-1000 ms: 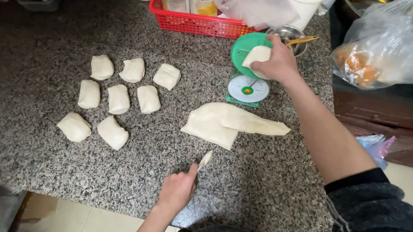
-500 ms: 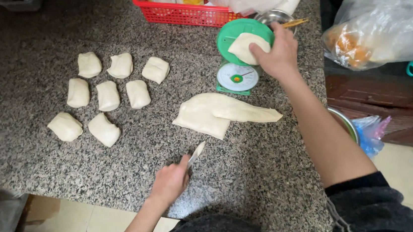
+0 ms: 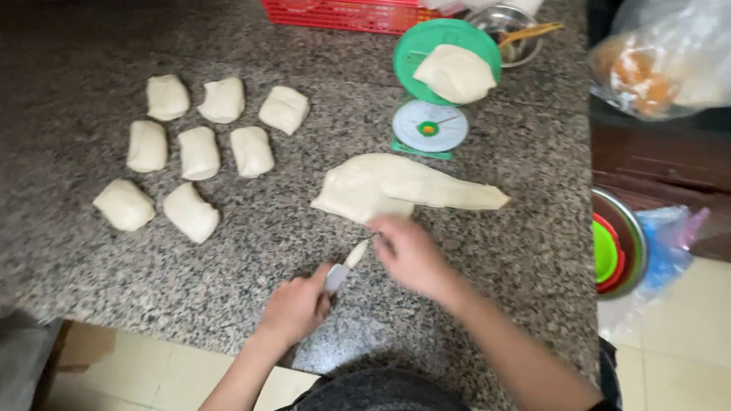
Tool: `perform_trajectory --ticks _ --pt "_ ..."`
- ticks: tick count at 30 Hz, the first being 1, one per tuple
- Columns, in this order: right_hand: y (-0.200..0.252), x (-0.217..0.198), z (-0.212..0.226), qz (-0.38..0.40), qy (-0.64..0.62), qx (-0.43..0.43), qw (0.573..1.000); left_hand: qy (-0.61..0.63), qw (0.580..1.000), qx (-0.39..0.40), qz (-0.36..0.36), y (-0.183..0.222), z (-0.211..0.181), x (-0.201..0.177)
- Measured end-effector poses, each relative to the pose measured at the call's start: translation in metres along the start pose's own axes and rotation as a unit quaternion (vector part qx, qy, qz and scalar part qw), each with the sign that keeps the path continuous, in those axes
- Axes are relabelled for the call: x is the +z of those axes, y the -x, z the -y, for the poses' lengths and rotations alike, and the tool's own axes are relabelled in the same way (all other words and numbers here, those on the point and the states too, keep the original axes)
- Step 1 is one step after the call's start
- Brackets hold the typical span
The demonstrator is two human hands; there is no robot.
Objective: Portioning, weighing, and shaping dough into rolls before placing them into baking tins
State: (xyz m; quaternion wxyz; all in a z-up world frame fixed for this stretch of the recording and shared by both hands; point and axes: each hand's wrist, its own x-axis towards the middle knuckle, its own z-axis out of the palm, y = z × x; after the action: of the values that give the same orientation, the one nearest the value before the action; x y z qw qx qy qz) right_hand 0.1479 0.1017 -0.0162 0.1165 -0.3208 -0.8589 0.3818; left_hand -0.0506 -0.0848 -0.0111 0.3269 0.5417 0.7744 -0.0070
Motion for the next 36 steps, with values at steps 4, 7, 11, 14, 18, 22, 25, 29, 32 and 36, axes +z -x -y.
perform_trajectory --ticks 4,7,11,14,18,22,25,29,32,36 --pt "0.018 0.048 -0.002 0.061 0.069 -0.073 0.993 -0.026 0.999 -0.031 0.009 -0.005 0.028 0.012" --pt "0.006 0.084 -0.037 0.012 0.134 -0.077 0.988 0.028 0.999 -0.04 -0.014 0.002 0.021 -0.001" --pt "0.02 0.092 -0.035 -0.026 0.076 0.031 0.996 0.134 0.987 -0.047 -0.075 0.002 -0.007 -0.002" --pt "0.032 0.101 -0.053 -0.064 0.037 0.083 0.994 0.169 0.979 -0.053 -0.101 -0.002 -0.039 -0.003" --pt "0.045 0.102 -0.064 -0.069 0.081 0.071 0.992 0.157 0.984 -0.026 -0.084 -0.018 -0.072 0.009" --pt "0.046 0.103 -0.065 -0.084 0.099 0.045 0.991 0.094 0.994 -0.025 -0.057 -0.025 -0.081 0.02" --pt "0.045 0.1 -0.056 -0.08 0.113 0.025 0.99 0.108 0.993 -0.022 -0.034 -0.024 -0.087 0.009" --pt "0.042 0.11 -0.075 -0.057 0.107 0.055 0.991 0.099 0.994 -0.033 -0.016 -0.055 -0.093 0.014" --pt "0.044 0.107 -0.074 -0.034 0.065 0.105 0.992 0.088 0.996 -0.035 -0.009 -0.066 -0.099 0.009" --pt "0.041 0.025 -0.037 -0.129 -0.015 0.09 0.987 0.141 0.99 -0.021 -0.004 -0.056 -0.094 0.005"
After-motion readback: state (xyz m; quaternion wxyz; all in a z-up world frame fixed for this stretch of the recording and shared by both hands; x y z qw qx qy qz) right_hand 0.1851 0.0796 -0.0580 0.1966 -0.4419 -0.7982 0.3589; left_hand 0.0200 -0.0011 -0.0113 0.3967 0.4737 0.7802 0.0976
